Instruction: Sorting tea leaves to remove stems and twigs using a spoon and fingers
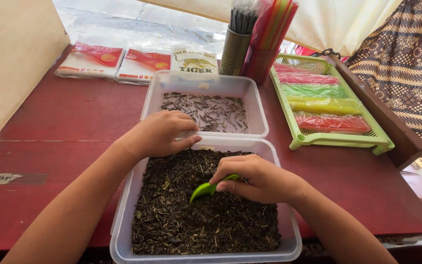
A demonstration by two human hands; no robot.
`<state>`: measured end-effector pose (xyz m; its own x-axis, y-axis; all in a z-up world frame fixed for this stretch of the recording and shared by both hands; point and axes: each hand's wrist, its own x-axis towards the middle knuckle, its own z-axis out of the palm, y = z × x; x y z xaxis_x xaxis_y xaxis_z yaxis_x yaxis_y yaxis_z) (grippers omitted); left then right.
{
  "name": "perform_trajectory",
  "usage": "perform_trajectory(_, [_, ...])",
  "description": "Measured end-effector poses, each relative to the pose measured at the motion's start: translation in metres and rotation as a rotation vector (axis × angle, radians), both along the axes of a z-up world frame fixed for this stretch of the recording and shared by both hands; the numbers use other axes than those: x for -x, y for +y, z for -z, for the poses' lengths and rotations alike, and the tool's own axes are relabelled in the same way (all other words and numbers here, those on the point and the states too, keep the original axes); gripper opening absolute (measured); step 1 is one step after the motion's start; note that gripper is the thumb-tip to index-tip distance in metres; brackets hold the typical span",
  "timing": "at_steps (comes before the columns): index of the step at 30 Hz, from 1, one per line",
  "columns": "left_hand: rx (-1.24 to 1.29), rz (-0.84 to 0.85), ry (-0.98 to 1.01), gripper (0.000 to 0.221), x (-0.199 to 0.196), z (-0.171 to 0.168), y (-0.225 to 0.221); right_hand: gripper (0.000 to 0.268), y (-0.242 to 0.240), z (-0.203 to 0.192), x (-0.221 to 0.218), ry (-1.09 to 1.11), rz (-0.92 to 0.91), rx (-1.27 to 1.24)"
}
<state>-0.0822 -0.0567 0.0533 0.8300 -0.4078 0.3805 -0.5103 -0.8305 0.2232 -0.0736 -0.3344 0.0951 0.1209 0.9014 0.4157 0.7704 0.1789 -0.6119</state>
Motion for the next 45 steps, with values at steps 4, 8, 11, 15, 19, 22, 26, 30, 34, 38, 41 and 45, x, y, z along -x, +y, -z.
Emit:
perform_trajectory(4, [-0.005, -0.028, 0.012, 0.024, 0.001, -0.002, -0.002, 0.009, 0.0, -0.002, 0.0, 0.087, -0.087, 0.014])
perform_trajectory(8, [0.005, -0.029, 0.023, 0.025, 0.0, -0.001, -0.002, 0.01, -0.001, 0.001, -0.003, 0.123, -0.059, -0.048])
perform_trajectory(11, [0.009, -0.014, 0.036, 0.025, 0.002, -0.003, -0.002, 0.011, -0.002, 0.003, -0.007, 0.059, 0.041, -0.169])
perform_trajectory(15, [0.001, -0.015, 0.033, 0.025, 0.003, -0.003, -0.002, 0.014, -0.001, 0.004, -0.012, -0.008, 0.085, -0.256])
perform_trajectory(19, [0.005, -0.017, 0.032, 0.026, 0.002, -0.005, -0.001, 0.016, 0.002, 0.008, -0.005, -0.176, 0.069, -0.253])
perform_trajectory(22, [0.011, -0.015, 0.042, 0.027, 0.002, -0.003, -0.001, 0.017, 0.002, 0.009, -0.002, -0.146, 0.028, -0.174])
perform_trajectory(26, [0.003, -0.013, 0.039, 0.026, 0.002, -0.003, -0.001, 0.02, 0.001, 0.006, -0.002, -0.078, -0.026, -0.072])
perform_trajectory(30, [0.004, -0.01, 0.033, 0.026, 0.002, -0.005, 0.0, 0.021, -0.001, 0.001, -0.002, -0.043, -0.048, -0.033])
perform_trajectory(34, [-0.049, 0.025, 0.039, 0.032, 0.0, -0.004, 0.002, 0.037, -0.005, 0.0, -0.007, -0.065, -0.159, 0.109])
perform_trajectory(38, [-0.064, 0.02, 0.049, 0.035, 0.0, -0.006, 0.001, 0.035, -0.005, 0.0, -0.007, -0.042, -0.184, 0.163])
perform_trajectory(41, [-0.076, 0.001, 0.03, 0.035, -0.001, -0.002, 0.002, 0.031, -0.005, 0.001, -0.005, -0.067, -0.187, 0.14])
perform_trajectory(45, [-0.061, -0.042, 0.064, 0.037, 0.001, -0.006, -0.001, 0.025, -0.005, -0.001, -0.003, -0.077, -0.175, 0.108])
